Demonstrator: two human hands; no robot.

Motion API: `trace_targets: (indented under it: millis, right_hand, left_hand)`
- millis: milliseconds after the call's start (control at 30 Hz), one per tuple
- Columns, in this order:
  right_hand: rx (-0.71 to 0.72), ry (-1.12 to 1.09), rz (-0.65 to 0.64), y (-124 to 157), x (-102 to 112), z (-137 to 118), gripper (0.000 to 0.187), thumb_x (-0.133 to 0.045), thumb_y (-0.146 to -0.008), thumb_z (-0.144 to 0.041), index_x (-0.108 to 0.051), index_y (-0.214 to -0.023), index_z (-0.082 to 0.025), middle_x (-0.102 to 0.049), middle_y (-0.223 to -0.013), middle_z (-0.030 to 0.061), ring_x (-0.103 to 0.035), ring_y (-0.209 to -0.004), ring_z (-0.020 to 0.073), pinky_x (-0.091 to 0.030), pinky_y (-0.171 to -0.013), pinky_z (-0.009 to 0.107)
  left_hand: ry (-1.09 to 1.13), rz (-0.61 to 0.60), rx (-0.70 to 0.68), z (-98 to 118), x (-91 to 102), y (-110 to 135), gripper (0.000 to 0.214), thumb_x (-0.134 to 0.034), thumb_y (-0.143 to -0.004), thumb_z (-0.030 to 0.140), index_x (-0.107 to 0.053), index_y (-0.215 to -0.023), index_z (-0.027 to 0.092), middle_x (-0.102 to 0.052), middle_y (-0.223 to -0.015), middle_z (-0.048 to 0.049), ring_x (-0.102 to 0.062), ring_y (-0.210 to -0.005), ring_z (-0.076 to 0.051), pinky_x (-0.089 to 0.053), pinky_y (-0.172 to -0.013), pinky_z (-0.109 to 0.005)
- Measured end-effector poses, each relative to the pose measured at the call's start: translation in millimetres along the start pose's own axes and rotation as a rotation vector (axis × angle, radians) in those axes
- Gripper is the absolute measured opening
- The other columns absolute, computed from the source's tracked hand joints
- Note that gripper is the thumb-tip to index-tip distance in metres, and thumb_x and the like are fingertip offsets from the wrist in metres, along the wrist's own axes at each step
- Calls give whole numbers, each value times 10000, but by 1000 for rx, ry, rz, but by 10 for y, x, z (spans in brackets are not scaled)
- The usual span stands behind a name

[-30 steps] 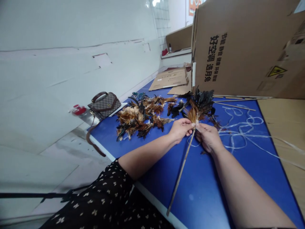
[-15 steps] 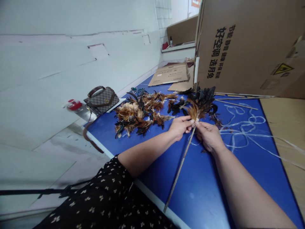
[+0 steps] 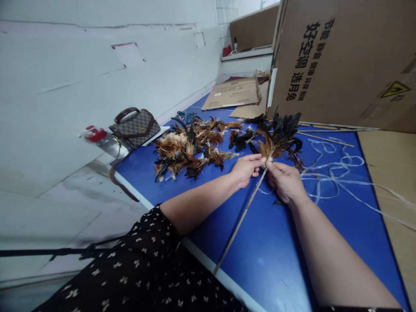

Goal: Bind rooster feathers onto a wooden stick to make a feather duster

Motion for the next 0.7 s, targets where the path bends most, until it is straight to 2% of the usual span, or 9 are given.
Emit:
trace_targets:
  millis: [67, 200, 333, 400, 467, 533, 600, 667, 700]
  right_hand:
    - [3, 12, 19, 4, -4, -14, 549, -1007, -664, -631, -689, -752, -191, -366, -584, -57, -295, -501, 79, -241, -428, 235]
    - [2, 6, 53, 20, -10, -45, 571, -1040, -620, -608, -684, -706, -170, -391, -579, -46, -330, -515, 74, -267, -441, 230]
    - [0, 6, 80, 21, 0, -59, 558, -1066, -595, -566, -713, -723, -152, -398, -572, -43, -341, -516, 72, -286, -439, 225]
    - [-8, -1, 104, 12, 6, -55, 566, -1071, -580, -570, -726, -724, -144, -401, -572, -41, -347, -513, 71, -296, -435, 224]
    - [-14, -11, 116, 4, 7, -49, 570, -1075, -571, -568, -727, -713, -139, -396, -575, -40, -341, -511, 68, -289, -428, 223]
    - [-19, -23, 114, -1, 3, -41, 574, -1081, -563, -558, -729, -714, -131, -398, -583, -38, -335, -515, 65, -279, -421, 220]
    - [-18, -32, 109, -6, 2, -32, 576, -1085, -561, -550, -742, -733, -121, -406, -589, -35, -340, -519, 65, -281, -419, 218]
    - [-14, -36, 104, -13, 8, -21, 573, -1082, -571, -546, -754, -752, -113, -414, -588, -34, -347, -517, 66, -284, -416, 218]
    - [-11, -39, 101, -16, 14, -15, 571, -1083, -571, -541, -761, -762, -110, -417, -588, -35, -346, -514, 65, -283, -414, 217]
  left_hand:
    - [13, -12, -1, -20, -2, -2, 388, -931, -826, 230, -794, -1178, 142, -643, -735, 8, -440, -544, -43, -268, -489, -185]
    - [-14, -51, -32, -93, -31, 34, 343, -848, -915, 232, -783, -1236, 128, -654, -761, 1, -452, -542, -41, -288, -489, -190]
    - [-208, -92, -119, -27, 49, 48, 353, -799, -952, 252, -779, -1283, 129, -702, -842, -25, -511, -588, -60, -393, -551, -208]
    - [-444, -110, -242, 151, 218, 34, 328, -821, -928, 260, -812, -1236, 149, -739, -904, -52, -592, -673, -97, -499, -666, -244]
    - [-770, -97, -440, 401, 474, 20, 267, -832, -909, 240, -849, -1165, 167, -762, -990, -83, -673, -822, -153, -560, -840, -293]
    - [-1117, 6, -608, 636, 760, 5, 266, -759, -960, 222, -851, -1206, 185, -758, -1142, -126, -711, -1036, -226, -554, -1003, -343]
    - [-1380, 194, -617, 775, 1001, -23, 316, -650, -1023, 231, -826, -1277, 165, -731, -1251, -171, -709, -1165, -286, -542, -1061, -384]
    - [-1553, 249, -569, 788, 1126, -67, 404, -595, -1058, 284, -764, -1408, 173, -719, -1323, -186, -704, -1228, -313, -536, -1082, -405]
    - [-1614, 235, -541, 759, 1144, -92, 454, -577, -1069, 309, -713, -1485, 188, -724, -1340, -185, -706, -1239, -319, -533, -1086, -414]
Point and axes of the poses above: each hand's wrist, its own y-axis away from the middle knuckle, its own x-axis out of the back of the hand, z = x × y, the point moved 1 cm from there along -y, towards the middle knuckle
